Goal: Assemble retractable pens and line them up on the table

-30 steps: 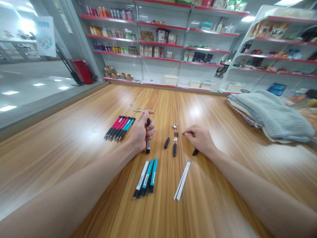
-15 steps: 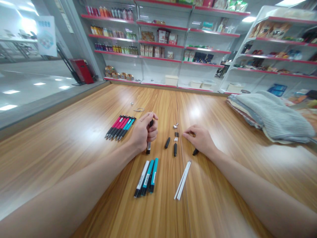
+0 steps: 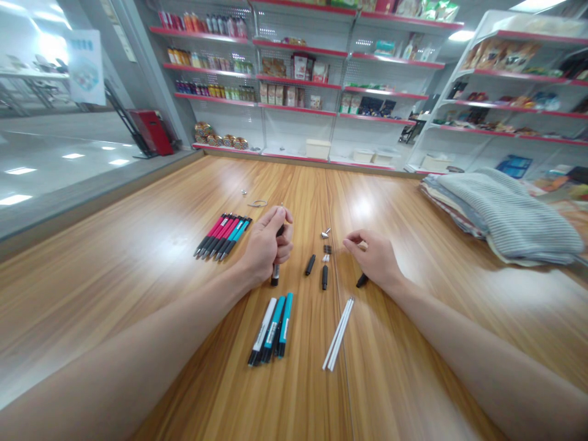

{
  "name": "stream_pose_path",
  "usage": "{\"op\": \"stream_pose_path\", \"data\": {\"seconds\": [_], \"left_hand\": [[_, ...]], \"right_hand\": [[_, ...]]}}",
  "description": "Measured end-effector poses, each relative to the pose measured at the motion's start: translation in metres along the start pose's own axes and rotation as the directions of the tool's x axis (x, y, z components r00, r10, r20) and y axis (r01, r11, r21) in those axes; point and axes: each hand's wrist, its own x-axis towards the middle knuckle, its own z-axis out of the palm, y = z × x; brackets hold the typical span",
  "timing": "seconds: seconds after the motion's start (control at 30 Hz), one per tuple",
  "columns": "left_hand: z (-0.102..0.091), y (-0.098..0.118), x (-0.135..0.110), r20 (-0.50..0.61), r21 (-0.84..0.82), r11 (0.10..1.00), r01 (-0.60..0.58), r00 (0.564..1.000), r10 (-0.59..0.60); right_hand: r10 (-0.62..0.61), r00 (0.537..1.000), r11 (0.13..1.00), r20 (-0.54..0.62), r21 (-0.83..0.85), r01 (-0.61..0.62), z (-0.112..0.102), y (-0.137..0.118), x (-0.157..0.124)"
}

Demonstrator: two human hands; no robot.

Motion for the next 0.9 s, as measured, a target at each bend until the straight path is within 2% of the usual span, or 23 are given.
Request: {"op": "stream_pose_path", "data": {"seconds": [0.13,0.33,0.5,0.7,0.9], "left_hand": [[0.002,0.0,-0.002,0.006,0.029,0.999,-0.022,1.0,0.022],[0.008,0.0,-0.005,0.05,0.056,0.998,0.007,0.999,-0.01],[0.009,-0.001,-0.008,0.113,0.106,0.994,0.006,0.993,-0.018],[0.014,0.0,-0.01,0.2,0.229,0.973,-0.019,0.979,-0.028],[0.01,0.002,-0.008,0.177,0.22,0.975,-0.013,0.984,-0.026]], "right_hand": [[-0.006,0.998,0.999,-0.059,0.036,0.008,-0.002,-0.003,-0.001],[-0.084,0.987,0.994,-0.137,0.055,0.092,-0.007,-0.013,-0.003],[-0.195,0.97,0.977,-0.144,0.055,0.205,-0.01,-0.024,-0.005],[-0.345,0.928,0.926,-0.143,0.113,0.361,-0.013,-0.033,-0.011],[-0.449,0.887,0.875,-0.107,0.147,0.46,-0.014,-0.038,-0.019]]}}
